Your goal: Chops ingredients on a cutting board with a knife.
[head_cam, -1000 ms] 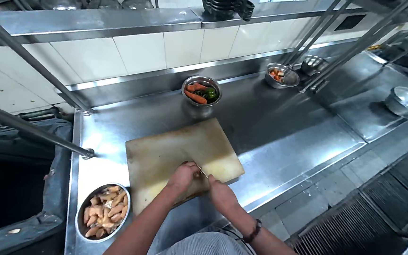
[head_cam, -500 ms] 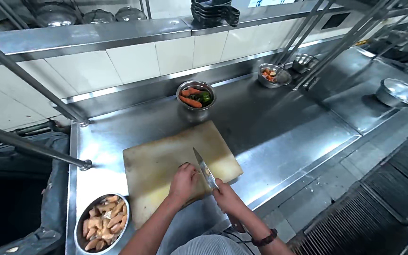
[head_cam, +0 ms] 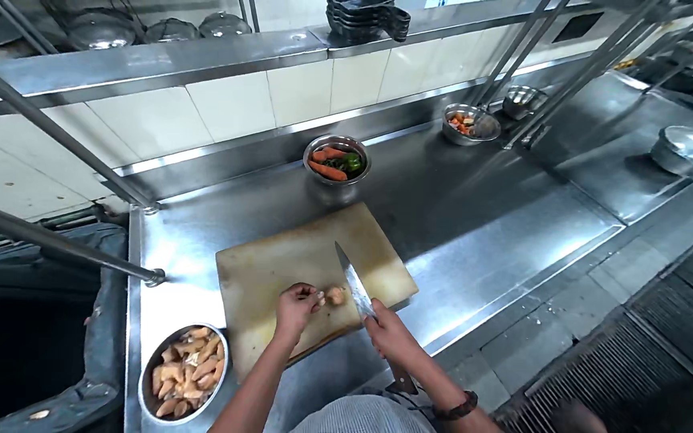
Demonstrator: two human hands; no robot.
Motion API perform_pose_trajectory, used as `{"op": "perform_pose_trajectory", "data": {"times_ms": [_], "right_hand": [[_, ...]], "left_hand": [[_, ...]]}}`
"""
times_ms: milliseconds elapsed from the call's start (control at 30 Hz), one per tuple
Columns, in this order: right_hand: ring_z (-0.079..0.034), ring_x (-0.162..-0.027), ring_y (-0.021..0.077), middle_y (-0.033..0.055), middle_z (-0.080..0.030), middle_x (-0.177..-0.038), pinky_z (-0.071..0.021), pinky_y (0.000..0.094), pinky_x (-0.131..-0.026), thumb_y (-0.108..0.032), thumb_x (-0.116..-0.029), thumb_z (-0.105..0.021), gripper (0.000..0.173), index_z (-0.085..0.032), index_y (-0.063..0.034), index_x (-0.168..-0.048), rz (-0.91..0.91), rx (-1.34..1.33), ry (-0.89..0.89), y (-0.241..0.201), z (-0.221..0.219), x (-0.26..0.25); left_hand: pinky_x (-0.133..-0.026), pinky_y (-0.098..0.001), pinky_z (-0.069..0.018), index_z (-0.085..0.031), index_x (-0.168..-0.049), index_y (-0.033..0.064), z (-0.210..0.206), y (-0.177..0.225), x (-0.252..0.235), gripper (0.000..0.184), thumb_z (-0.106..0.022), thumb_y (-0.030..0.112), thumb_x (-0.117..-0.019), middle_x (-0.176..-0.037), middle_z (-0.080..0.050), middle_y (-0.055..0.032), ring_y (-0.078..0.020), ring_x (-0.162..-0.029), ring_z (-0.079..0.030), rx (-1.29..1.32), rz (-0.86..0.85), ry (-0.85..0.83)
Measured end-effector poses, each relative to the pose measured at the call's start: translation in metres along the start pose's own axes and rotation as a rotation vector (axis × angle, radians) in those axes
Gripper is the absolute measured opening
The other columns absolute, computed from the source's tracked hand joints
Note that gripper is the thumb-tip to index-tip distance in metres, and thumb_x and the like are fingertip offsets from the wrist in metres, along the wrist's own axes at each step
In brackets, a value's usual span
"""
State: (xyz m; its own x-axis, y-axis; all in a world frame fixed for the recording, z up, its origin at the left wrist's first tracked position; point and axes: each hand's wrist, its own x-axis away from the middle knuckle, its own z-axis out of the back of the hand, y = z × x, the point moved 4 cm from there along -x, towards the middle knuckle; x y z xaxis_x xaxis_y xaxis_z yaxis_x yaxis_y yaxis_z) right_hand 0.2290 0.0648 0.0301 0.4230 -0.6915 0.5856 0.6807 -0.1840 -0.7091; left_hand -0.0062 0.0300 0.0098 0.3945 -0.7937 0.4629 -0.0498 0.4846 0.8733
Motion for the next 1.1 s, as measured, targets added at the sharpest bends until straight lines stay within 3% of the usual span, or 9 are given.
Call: {"op": "perform_pose_trajectory", "data": {"times_ms": [100, 233, 333, 467, 600, 700, 900, 1033, 1100], "right_hand": [[-0.066, -0.070, 0.0284, 0.0127, -0.063, -0.084, -0.0567, 0.0488, -0.067, -0.031, -0.1061, -0.046, 0.033, -0.052, -0.0082, -0.129, -0.009, 0.250, 0.026, 0.003, 0.003, -0.006], [-0.070, -0.088, 0.0343, 0.0167, -0.067, -0.094, -0.0563, 0.0536, -0.080, -0.029, -0.1059, -0.047, 0.033, -0.052, -0.0071, -0.130, -0.038, 0.415, 0.040, 0.000, 0.002, -0.009], [-0.071, -0.094, 0.0360, 0.0182, -0.069, -0.100, -0.0571, 0.0548, -0.083, -0.028, -0.1056, -0.047, 0.034, -0.051, -0.0079, -0.133, -0.061, 0.509, 0.035, -0.005, 0.000, -0.009], [-0.072, -0.097, 0.0383, 0.0185, -0.070, -0.104, -0.0590, 0.0558, -0.080, -0.020, -0.1026, -0.047, 0.034, -0.049, -0.0095, -0.135, -0.098, 0.671, 0.066, -0.022, -0.003, -0.006], [-0.072, -0.100, 0.0396, 0.0198, -0.069, -0.111, -0.0595, 0.0565, -0.079, -0.007, -0.0992, -0.048, 0.040, -0.048, -0.0096, -0.139, -0.138, 0.820, 0.071, -0.055, -0.004, 0.002], [-0.071, -0.101, 0.0412, 0.0206, -0.069, -0.110, -0.0592, 0.0576, -0.078, -0.005, -0.0990, -0.049, 0.038, -0.048, -0.0094, -0.137, -0.189, 0.863, -0.010, -0.079, -0.001, 0.024], [-0.072, -0.100, 0.0416, 0.0216, -0.068, -0.113, -0.0598, 0.0571, -0.080, -0.006, -0.1020, -0.045, 0.043, -0.045, -0.0111, -0.144, -0.127, 0.843, 0.039, -0.046, -0.021, -0.008], [-0.072, -0.100, 0.0400, 0.0204, -0.070, -0.108, -0.0596, 0.0561, -0.079, -0.006, -0.1001, -0.048, 0.040, -0.046, -0.0092, -0.139, -0.194, 0.873, -0.019, -0.077, -0.010, 0.019], [-0.072, -0.098, 0.0395, 0.0196, -0.070, -0.108, -0.0600, 0.0555, -0.078, -0.007, -0.1007, -0.047, 0.040, -0.046, -0.0101, -0.140, -0.175, 0.864, 0.009, -0.064, -0.016, 0.010]], "left_hand": [[-0.080, -0.0323, -0.0618, -0.077, -0.096, 0.0097, -0.001, -0.015, -0.003, 0.010, -0.077, 0.017, -0.0888, -0.092, -0.075, -0.0008, -0.0105, -0.083, -0.072, -0.286, -0.131, 0.008], [-0.093, -0.0338, -0.0591, -0.078, -0.108, 0.0145, -0.013, -0.015, 0.005, 0.018, -0.067, 0.022, -0.0963, -0.105, -0.076, -0.0013, -0.0109, -0.097, -0.072, -0.607, -0.298, 0.022], [-0.104, -0.0390, -0.0533, -0.076, -0.116, 0.0163, -0.015, -0.006, 0.012, 0.023, -0.060, 0.020, -0.1002, -0.118, -0.074, -0.0035, -0.0181, -0.114, -0.068, -0.717, -0.442, 0.013], [-0.113, -0.0376, -0.0465, -0.072, -0.124, 0.0173, -0.029, 0.009, 0.008, 0.028, -0.051, 0.018, -0.1048, -0.133, -0.067, -0.0041, -0.0199, -0.130, -0.060, -0.857, -0.594, -0.233], [-0.114, -0.0381, -0.0455, -0.073, -0.121, 0.0153, -0.042, 0.014, -0.004, 0.030, -0.051, 0.009, -0.1026, -0.132, -0.068, -0.0042, -0.0206, -0.130, -0.059, -0.932, -0.573, -0.346], [-0.113, -0.0385, -0.0461, -0.074, -0.117, 0.0115, -0.044, 0.014, -0.009, 0.028, -0.053, 0.004, -0.0997, -0.128, -0.069, -0.0051, -0.0215, -0.127, -0.061, -0.967, -0.583, -0.376], [-0.113, -0.0369, -0.0459, -0.074, -0.120, 0.0164, -0.043, 0.012, -0.008, 0.032, -0.048, 0.010, -0.1044, -0.130, -0.069, -0.0022, -0.0183, -0.129, -0.060, -0.931, -0.553, -0.359], [-0.113, -0.0364, -0.0455, -0.075, -0.115, 0.0104, -0.041, 0.011, -0.008, 0.028, -0.053, 0.004, -0.1003, -0.129, -0.070, -0.0051, -0.0198, -0.129, -0.061, -0.872, -0.576, -0.334], [-0.113, -0.0350, -0.0463, -0.076, -0.115, 0.0124, -0.041, 0.008, -0.007, 0.028, -0.053, 0.006, -0.1009, -0.128, -0.070, -0.0043, -0.0182, -0.127, -0.061, -0.840, -0.585, -0.309]]}}
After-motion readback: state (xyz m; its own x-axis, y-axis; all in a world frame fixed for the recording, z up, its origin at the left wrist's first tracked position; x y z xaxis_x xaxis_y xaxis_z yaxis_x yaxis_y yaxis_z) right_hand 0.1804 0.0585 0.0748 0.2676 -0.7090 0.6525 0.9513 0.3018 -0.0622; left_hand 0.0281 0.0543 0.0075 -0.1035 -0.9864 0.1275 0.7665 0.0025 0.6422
